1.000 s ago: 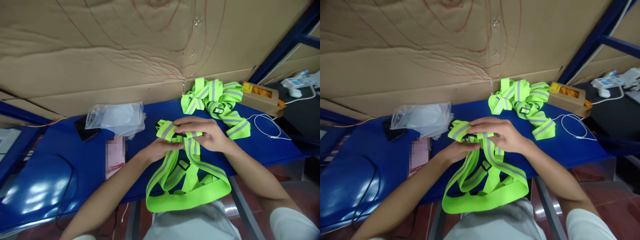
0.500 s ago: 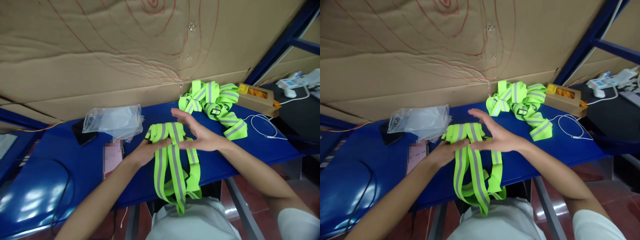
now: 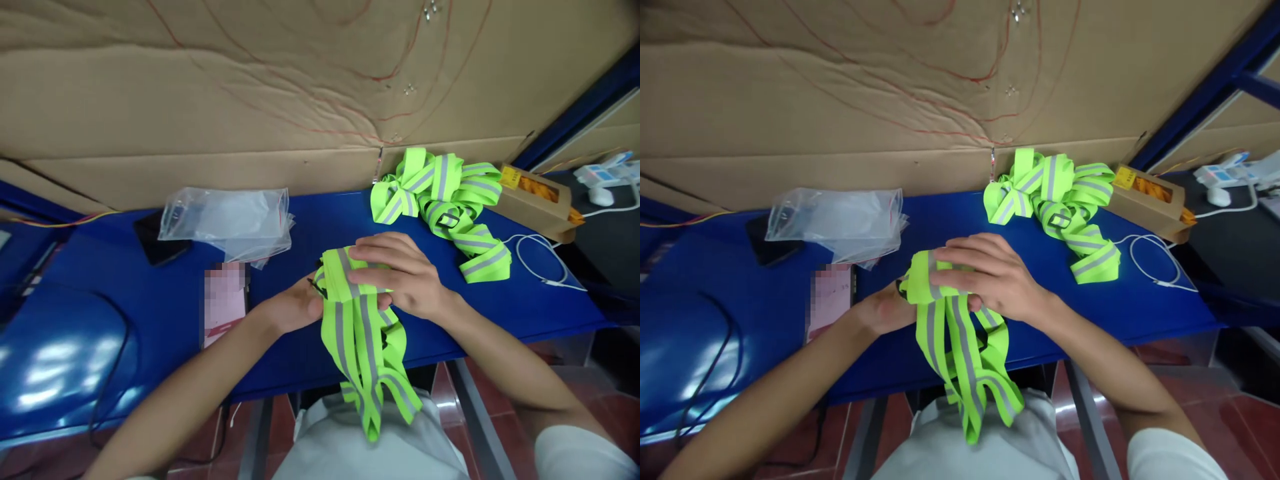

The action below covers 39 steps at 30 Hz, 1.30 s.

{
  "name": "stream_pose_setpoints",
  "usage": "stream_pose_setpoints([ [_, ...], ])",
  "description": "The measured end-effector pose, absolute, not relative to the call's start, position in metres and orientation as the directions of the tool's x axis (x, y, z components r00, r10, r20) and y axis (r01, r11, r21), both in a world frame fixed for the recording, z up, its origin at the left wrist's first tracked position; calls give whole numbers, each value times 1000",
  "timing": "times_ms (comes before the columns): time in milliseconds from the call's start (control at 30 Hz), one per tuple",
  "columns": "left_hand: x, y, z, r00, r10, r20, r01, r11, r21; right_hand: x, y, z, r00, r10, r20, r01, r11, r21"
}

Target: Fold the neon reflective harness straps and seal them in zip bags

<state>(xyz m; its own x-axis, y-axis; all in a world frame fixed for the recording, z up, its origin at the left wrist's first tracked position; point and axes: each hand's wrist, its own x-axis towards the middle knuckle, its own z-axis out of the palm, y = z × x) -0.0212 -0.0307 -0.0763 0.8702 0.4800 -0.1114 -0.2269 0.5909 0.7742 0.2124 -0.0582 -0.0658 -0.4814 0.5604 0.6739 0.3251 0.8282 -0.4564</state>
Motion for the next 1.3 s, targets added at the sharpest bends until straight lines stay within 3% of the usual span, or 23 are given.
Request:
stream_pose_setpoints([
  [67,-21,-31,-78,821,552,-147,-254,583,771,214,-59,-65,-556,601,574,385,799,-462],
  [133,-19,-29,-79,790,584,-188,-255,592,765,216,-62,-60,-627,665,407,383,717,-582],
  [200,-19,-26,-80,793,574,-204,-244,606,757,219,-66,-53,-660,695,285,294,588,-753],
  [300,-21,-25,-80,806,553,-211,-195,585,787,222,-67,-47,-512,807,296,88,392,-916],
  [367,-22,-27,-80,784,578,-227,-162,543,824,221,-64,-51,-399,882,252,21,284,-959],
  [467,-22,-30,-80,758,599,-258,-123,520,845,215,-58,-61,-418,908,26,17,36,-999],
  [567,-18,-32,-82,775,585,-240,-190,577,794,207,-56,-68,-359,929,-88,-44,-112,-993],
  [733,-12,-42,-86,818,555,-152,-329,668,668,201,-63,-65,-159,987,30,-63,20,-998],
  [833,-8,-52,-83,851,497,-167,-240,653,719,199,-71,-58,-41,969,244,128,247,-961],
  [900,-7,-56,-78,868,470,-162,-179,598,781,198,-75,-54,-71,860,505,289,502,-815],
  [967,-7,-57,-71,874,469,-128,-160,525,836,200,-75,-53,-198,645,738,366,747,-554],
  [1033,-9,-56,-67,878,469,-96,-165,486,858,204,-73,-55,-325,464,824,403,856,-323],
  [1100,-10,-53,-65,860,501,-101,-186,490,851,208,-70,-57,-425,432,795,445,865,-232],
  [1167,-11,-51,-65,789,595,-151,-213,497,841,210,-68,-58,-489,497,717,427,853,-300],
  [1233,-11,-48,-67,682,699,-216,-214,473,855,212,-67,-57,-537,568,623,335,822,-461],
  [1300,-11,-46,-68,633,731,-257,-181,462,868,215,-65,-57,-475,670,570,254,725,-641],
])
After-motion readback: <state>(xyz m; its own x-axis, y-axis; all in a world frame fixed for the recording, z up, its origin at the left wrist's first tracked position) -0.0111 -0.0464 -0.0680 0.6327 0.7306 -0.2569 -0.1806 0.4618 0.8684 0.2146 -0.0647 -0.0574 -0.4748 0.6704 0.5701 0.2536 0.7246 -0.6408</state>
